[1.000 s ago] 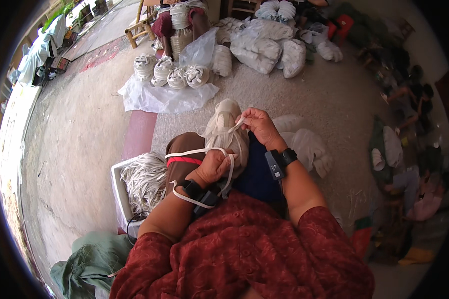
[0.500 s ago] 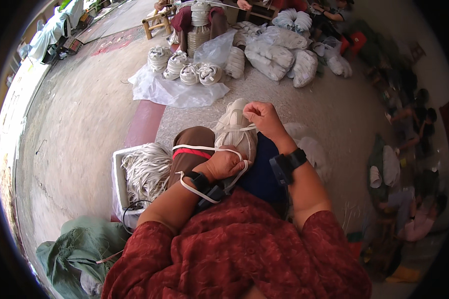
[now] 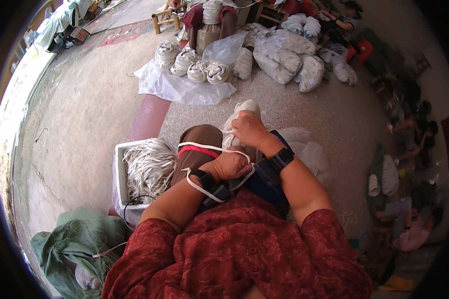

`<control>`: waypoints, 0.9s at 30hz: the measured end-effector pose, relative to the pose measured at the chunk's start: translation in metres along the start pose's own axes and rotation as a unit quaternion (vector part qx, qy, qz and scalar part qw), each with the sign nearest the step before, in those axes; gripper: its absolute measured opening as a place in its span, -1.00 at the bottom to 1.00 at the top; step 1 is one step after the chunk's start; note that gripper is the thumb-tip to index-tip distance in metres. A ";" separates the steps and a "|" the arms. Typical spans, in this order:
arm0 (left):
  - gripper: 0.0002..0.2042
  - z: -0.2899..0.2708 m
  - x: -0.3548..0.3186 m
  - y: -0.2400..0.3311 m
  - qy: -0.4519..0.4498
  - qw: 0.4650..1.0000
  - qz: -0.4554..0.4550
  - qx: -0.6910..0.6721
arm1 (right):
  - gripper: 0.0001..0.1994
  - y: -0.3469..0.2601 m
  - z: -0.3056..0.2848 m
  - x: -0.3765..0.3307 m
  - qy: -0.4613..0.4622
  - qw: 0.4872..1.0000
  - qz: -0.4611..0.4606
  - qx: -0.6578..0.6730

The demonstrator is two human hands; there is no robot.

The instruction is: Manually thread laces through the eyelets of a shoe and tighten them.

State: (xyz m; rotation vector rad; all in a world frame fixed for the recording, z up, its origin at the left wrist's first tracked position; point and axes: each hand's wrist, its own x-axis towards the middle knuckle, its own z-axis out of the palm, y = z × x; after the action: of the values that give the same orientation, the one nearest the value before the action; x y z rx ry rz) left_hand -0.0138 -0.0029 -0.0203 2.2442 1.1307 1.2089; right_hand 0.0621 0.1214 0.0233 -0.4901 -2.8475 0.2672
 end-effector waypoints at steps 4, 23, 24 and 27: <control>-0.82 0.006 -0.003 -0.008 0.010 1.000 0.001 0.002 | -0.94 -0.006 -0.002 0.003 -0.023 1.000 0.016 -0.004; -0.69 -0.001 0.003 0.003 0.008 1.000 -0.006 -0.016 | -0.93 0.025 0.004 0.014 0.056 0.902 0.142 0.404; -0.69 -0.001 0.003 0.004 0.009 1.000 -0.006 -0.016 | -0.93 0.028 0.008 0.015 0.055 0.902 0.142 0.404; -0.67 -0.008 0.009 0.023 -0.094 0.992 -0.080 -0.027 | -0.94 0.028 0.013 0.019 0.054 0.940 0.155 0.297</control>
State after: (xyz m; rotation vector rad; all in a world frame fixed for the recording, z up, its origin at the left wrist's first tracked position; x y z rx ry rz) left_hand -0.0061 -0.0102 0.0029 2.1300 1.1645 0.9318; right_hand 0.0499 0.1527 0.0086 -0.7780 -2.3934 1.0765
